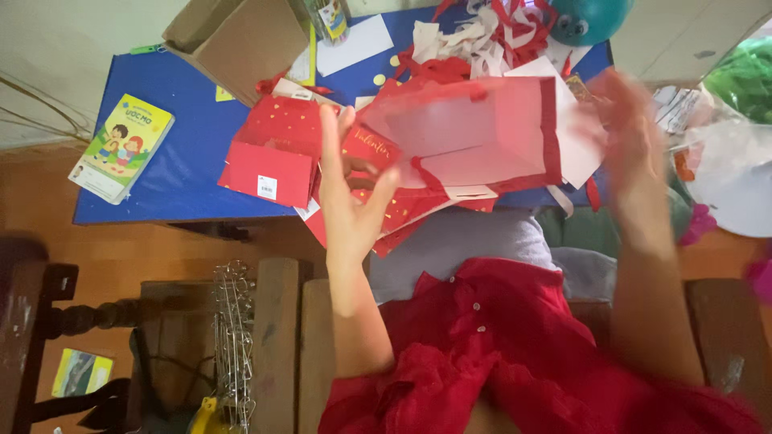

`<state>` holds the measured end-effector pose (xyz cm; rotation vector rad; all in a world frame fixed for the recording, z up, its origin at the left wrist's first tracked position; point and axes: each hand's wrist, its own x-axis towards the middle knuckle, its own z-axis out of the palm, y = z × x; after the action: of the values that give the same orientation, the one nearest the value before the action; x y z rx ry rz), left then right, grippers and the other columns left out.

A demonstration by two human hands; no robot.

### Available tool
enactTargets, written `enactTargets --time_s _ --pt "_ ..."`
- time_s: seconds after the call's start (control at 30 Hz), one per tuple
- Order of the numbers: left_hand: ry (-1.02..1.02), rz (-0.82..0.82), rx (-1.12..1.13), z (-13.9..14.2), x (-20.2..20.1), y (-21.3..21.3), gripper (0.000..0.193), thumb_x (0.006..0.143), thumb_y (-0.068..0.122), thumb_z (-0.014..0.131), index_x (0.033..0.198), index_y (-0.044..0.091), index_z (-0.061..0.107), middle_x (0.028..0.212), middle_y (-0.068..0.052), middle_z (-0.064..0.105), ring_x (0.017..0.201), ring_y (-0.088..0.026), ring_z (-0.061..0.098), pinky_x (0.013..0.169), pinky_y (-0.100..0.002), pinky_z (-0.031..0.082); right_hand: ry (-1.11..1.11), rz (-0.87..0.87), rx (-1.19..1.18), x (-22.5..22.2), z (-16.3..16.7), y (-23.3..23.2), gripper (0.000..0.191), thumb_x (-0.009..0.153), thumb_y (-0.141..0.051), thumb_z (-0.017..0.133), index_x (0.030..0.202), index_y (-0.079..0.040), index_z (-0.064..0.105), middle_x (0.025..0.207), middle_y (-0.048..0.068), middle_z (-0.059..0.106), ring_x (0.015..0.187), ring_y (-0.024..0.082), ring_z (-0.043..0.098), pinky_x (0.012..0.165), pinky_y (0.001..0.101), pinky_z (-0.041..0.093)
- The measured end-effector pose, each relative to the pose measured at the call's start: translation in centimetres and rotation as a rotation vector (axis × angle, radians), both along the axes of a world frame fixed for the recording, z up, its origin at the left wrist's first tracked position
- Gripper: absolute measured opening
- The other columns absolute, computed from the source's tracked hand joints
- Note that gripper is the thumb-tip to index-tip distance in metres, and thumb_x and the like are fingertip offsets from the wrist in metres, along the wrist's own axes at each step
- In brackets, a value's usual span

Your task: The person folds open red paper gift bags one at a time on a blue table, inserts white paper cards into them, and stacks the finished bags in a pile. They occasionally pick up a new flat bag, open its sides, and press it into shape by hand.

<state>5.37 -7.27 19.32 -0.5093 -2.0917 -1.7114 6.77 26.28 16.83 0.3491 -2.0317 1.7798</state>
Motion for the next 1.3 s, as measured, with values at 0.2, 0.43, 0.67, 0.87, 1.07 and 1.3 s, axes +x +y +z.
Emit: enactTargets --time_s 0.2,0.43,0.67,0.87,1.07,1.3 --pt "-0.399 -0.212 0.392 -6.5 -1.3 -1.5 0.089 0.102 0.062 0.044 0.173 0.017 0.014 0.171 -0.014 0.036 0.132 -0.024 0.062 0.105 -0.038 0.052 -0.401 0.264 -0.183 -4.1 -8.8 -0.3 0.084 0.108 -0.069 0.026 0.172 -0.014 0.019 0.157 0.019 0.049 0.135 0.02 0.054 0.111 0.0358 0.044" --pt "-0.531 0.081 0.19 -13.9 -5.6 -0.8 0.081 0.099 0.035 0.067 0.166 0.011 0.027 0.146 -0.022 0.054 0.128 -0.026 0.057 0.106 -0.041 0.048 -0.468 0.236 -0.088 -6.7 -7.5 -3.5 0.073 0.103 -0.039 0.056 0.162 -0.017 0.02 0.14 0.016 0.052 0.11 0.019 0.062 0.086 0.0356 0.054" --pt "-0.462 -0.137 0.049 -13.8 -7.5 -1.4 0.05 0.1 0.014 0.071 0.145 0.001 0.055 0.125 -0.01 0.072 0.115 -0.018 0.067 0.1 -0.032 0.053 -0.528 0.102 0.064 -8.6 -6.6 -4.7 0.065 0.1 -0.016 0.062 0.16 -0.016 0.037 0.107 0.007 0.064 0.09 0.014 0.063 0.068 0.0283 0.051" --pt "-0.492 -0.097 0.253 -10.7 -8.7 -1.5 0.057 0.091 0.004 0.07 0.145 0.009 0.052 0.103 -0.006 0.069 0.089 -0.01 0.067 0.074 -0.025 0.058 -0.427 0.15 -0.055 -8.4 -6.6 -4.7 0.069 0.095 -0.005 0.059 0.159 -0.017 0.035 0.119 0.006 0.068 0.1 0.008 0.065 0.079 0.0241 0.054" --pt "-0.239 -0.019 0.114 -10.9 -8.3 0.6 0.056 0.086 -0.012 0.063 0.137 0.008 0.054 0.123 0.002 0.06 0.096 -0.007 0.061 0.083 -0.022 0.055 -0.179 0.166 0.062 -8.4 -7.0 -5.3 0.065 0.093 0.009 0.059 0.154 -0.011 0.045 0.126 0.007 0.062 0.109 0.012 0.062 0.091 0.0253 0.051" --pt "-0.324 -0.101 0.06 -14.0 -8.7 -2.0 0.038 0.089 -0.017 0.054 0.114 0.006 0.071 0.109 -0.004 0.068 0.099 -0.012 0.066 0.084 -0.025 0.051 -0.346 0.181 -0.112 -9.7 -11.0 -3.6 0.04 0.089 0.015 0.052 0.122 -0.004 0.066 0.116 0.002 0.07 0.103 0.008 0.067 0.088 0.0222 0.056"
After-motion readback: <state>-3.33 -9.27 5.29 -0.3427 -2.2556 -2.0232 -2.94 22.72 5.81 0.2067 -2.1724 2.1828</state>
